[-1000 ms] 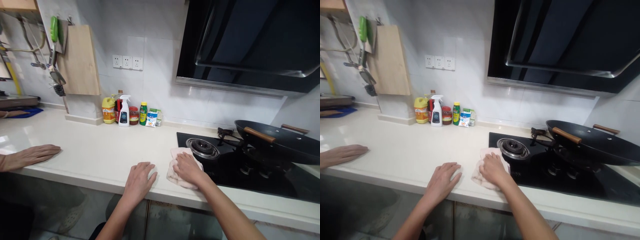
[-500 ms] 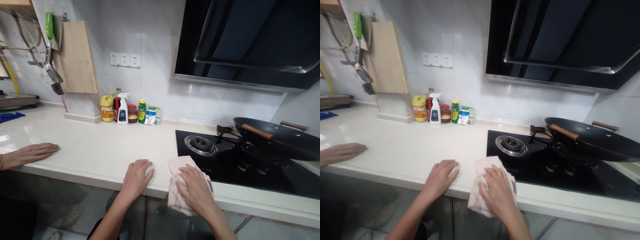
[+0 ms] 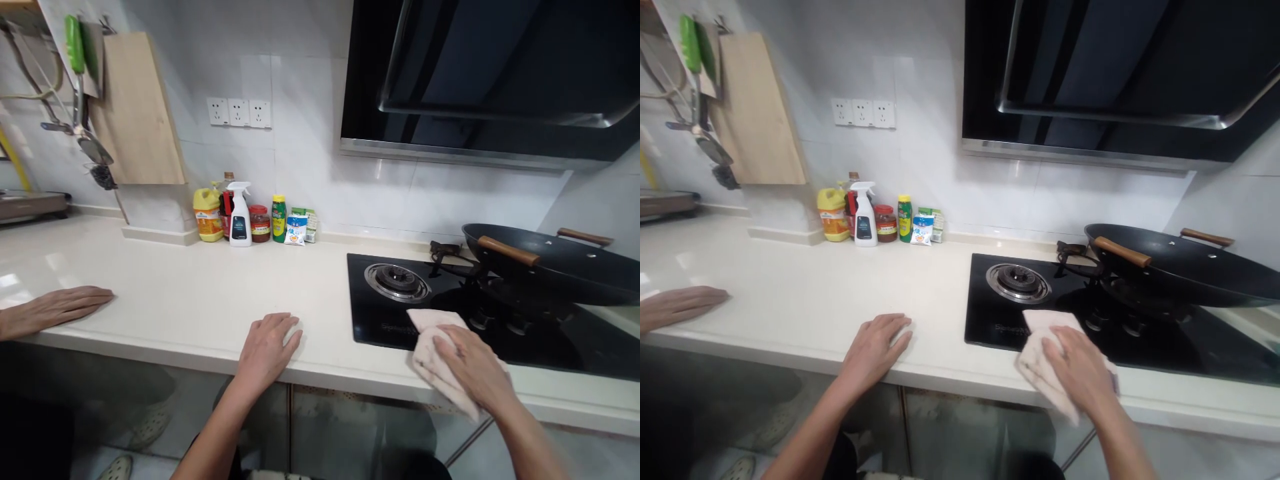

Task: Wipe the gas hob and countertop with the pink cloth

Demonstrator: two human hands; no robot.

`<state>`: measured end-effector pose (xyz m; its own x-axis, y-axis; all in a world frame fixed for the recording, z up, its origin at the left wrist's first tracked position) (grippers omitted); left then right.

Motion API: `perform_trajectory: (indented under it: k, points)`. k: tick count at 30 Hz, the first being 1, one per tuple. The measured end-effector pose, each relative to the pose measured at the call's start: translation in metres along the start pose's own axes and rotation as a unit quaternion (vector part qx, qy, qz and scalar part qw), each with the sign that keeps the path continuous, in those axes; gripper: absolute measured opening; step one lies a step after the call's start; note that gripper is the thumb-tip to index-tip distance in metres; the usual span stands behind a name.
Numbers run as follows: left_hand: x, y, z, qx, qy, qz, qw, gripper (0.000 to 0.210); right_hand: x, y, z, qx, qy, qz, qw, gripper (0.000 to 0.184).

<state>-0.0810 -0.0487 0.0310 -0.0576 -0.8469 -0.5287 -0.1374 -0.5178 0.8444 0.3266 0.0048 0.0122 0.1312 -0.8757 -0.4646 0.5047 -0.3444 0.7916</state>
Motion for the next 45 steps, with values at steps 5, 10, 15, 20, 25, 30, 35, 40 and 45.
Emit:
perform_trajectory:
  k: [5,10,15,20,25,30,35,40,45]
  points:
    - [0.002,0.0,-0.001,-0.002,-0.007,-0.001,1.0,0.027,0.004,0.018,-0.071,0.049,-0.069,-0.017,0.996,0.052]
    - [0.003,-0.001,0.0,0.001,-0.013,-0.013,1.0,0.028,0.026,0.019,-0.067,0.075,-0.07,-0.065,0.993,0.054]
    - [0.002,-0.001,0.001,0.006,-0.008,-0.018,1.0,0.028,0.053,0.014,-0.011,0.116,-0.078,-0.113,0.984,0.046]
    - [0.001,-0.001,0.001,-0.003,-0.009,-0.02,1.0,0.027,0.07,-0.013,0.071,0.068,0.003,-0.151,0.986,0.031]
    - [0.0,-0.003,0.001,-0.023,-0.009,-0.012,1.0,0.027,0.086,-0.069,0.168,-0.006,0.161,-0.127,0.979,0.041]
    - [-0.001,-0.003,0.001,-0.028,-0.013,-0.004,1.0,0.027,0.092,-0.095,0.221,-0.003,0.274,-0.124,0.954,0.059]
    - [-0.002,-0.005,0.0,-0.034,-0.012,0.014,0.999,0.029,0.09,-0.08,0.201,-0.001,0.307,-0.138,0.942,0.059]
    - [-0.002,-0.006,0.002,-0.031,-0.002,0.019,0.999,0.03,0.094,-0.057,0.143,-0.002,0.264,-0.136,0.955,0.056]
    - [-0.002,-0.005,0.002,-0.029,-0.003,0.013,0.999,0.03,0.099,-0.032,0.06,0.063,0.199,-0.126,0.97,0.058]
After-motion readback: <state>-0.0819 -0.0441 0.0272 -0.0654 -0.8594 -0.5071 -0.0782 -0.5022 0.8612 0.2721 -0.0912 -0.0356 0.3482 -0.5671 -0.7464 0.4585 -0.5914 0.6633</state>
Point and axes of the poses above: each hand's wrist, its own x-axis away from the middle knuckle, its own y-axis out of the back of the hand, z = x × y, the point moved 9 cm from there along -x, towards the middle knuckle, and after that the axes turned 10 degrees about -x, right-handed, at the moved point
